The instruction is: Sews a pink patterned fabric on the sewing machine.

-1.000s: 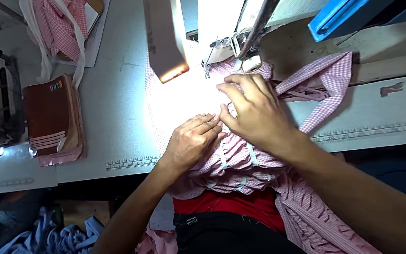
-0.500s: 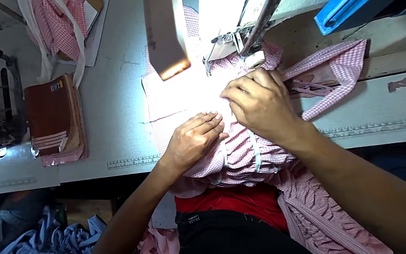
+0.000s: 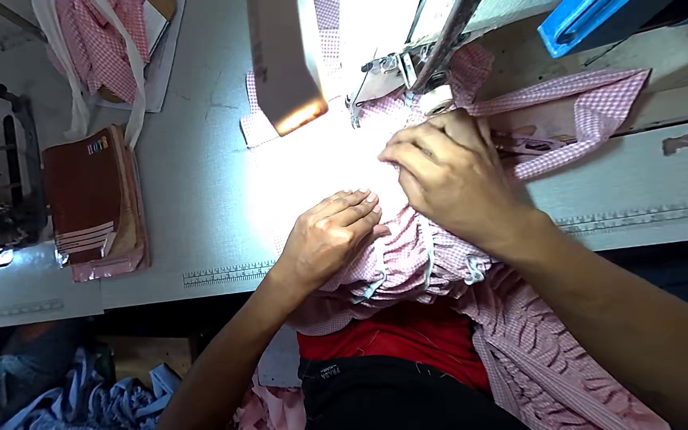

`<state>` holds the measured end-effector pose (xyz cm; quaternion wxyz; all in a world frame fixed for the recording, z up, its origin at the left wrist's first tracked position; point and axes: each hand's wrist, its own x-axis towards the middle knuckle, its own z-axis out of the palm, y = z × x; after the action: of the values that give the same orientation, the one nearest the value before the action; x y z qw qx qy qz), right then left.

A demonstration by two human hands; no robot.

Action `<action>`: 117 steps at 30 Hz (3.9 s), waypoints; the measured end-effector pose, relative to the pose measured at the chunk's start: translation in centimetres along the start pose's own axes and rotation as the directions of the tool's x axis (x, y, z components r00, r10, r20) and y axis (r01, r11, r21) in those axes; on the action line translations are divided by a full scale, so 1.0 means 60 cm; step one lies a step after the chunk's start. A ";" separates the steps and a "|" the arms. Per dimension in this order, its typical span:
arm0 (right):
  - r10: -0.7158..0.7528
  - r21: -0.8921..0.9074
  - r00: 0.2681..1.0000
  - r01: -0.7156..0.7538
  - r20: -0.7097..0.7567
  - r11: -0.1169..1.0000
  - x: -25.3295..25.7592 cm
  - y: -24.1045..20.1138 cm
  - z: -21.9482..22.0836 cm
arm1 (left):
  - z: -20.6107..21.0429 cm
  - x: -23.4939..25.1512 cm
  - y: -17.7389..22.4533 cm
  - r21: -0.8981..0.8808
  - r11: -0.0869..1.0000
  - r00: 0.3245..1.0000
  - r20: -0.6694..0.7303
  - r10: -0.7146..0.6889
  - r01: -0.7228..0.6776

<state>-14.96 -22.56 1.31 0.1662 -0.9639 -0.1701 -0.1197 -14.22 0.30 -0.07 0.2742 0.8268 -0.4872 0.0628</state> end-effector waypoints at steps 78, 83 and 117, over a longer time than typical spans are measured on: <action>0.087 -0.097 0.996 -0.085 0.017 0.992 0.005 -0.021 0.018 | 0.000 -0.032 0.031 -0.087 0.996 1.000 -0.025 0.015 -0.017; 0.015 -0.019 1.000 -0.015 -0.010 1.000 -0.007 -0.025 0.006 | -0.001 -0.030 0.029 -0.100 0.995 1.000 -0.016 0.013 -0.014; 0.073 -0.108 0.996 -0.067 0.054 0.992 -0.013 -0.026 -0.014 | -0.003 -0.023 0.024 -0.073 0.997 1.000 0.016 -0.006 0.007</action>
<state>-16.40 -21.70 2.30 0.1139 -0.9798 -0.1343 -0.0947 -16.12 0.92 0.14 0.3005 0.8183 -0.4885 0.0377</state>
